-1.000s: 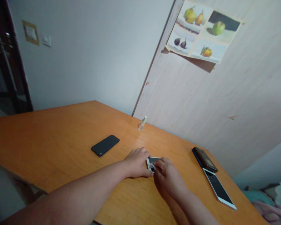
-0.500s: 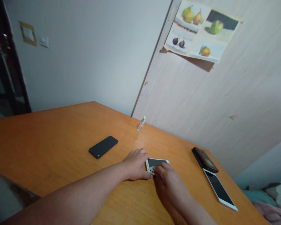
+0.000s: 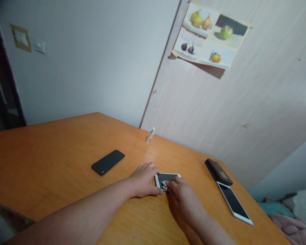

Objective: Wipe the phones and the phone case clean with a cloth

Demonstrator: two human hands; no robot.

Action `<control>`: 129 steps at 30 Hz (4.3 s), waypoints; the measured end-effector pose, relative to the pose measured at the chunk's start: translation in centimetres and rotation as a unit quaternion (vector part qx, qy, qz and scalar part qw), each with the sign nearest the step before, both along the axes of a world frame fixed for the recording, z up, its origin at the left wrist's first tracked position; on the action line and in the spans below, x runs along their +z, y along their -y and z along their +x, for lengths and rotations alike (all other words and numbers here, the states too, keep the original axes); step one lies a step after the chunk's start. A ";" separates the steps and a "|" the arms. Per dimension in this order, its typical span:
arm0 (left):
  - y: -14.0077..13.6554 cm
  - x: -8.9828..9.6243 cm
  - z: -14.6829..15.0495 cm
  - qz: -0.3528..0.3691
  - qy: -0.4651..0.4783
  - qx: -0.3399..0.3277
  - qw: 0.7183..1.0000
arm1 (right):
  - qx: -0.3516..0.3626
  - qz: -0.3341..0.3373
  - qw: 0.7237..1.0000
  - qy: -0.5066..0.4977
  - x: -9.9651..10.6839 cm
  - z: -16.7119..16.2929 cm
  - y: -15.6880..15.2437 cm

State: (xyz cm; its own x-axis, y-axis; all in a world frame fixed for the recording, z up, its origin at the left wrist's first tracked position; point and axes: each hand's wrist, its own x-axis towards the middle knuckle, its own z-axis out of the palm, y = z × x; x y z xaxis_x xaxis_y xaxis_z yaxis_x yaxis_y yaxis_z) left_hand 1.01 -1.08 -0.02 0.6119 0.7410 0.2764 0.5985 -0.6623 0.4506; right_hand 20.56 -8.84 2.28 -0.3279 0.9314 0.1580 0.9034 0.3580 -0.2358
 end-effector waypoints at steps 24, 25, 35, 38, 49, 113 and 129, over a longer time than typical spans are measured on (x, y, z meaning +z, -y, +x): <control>0.3 0.2 -0.2 -0.007 -0.002 0.017 1.000 | -0.086 -0.001 0.996 0.003 -0.4 2.3 -3.2; 0.3 0.2 -0.3 -0.009 -0.002 0.017 1.000 | -0.078 -0.012 0.997 0.003 -0.1 2.4 -2.7; 0.3 0.4 -0.5 -0.020 -0.005 0.010 1.000 | -0.109 -0.004 0.994 -0.016 -0.6 3.5 -2.7; 0.3 0.4 -0.4 -0.022 -0.007 0.013 1.000 | -0.128 0.004 0.991 -0.025 -1.1 3.7 -3.4; 0.3 0.5 -0.5 -0.030 -0.008 0.009 0.999 | -0.105 -0.046 0.991 -0.071 -0.7 5.3 -2.8; -0.4 -0.7 -0.5 -0.023 0.029 0.004 0.999 | -0.158 0.010 0.985 -0.062 -1.7 4.1 -3.8; 0.1 0.3 -0.2 0.000 -0.011 0.012 1.000 | -0.162 0.043 0.985 -0.038 -2.0 2.8 -4.1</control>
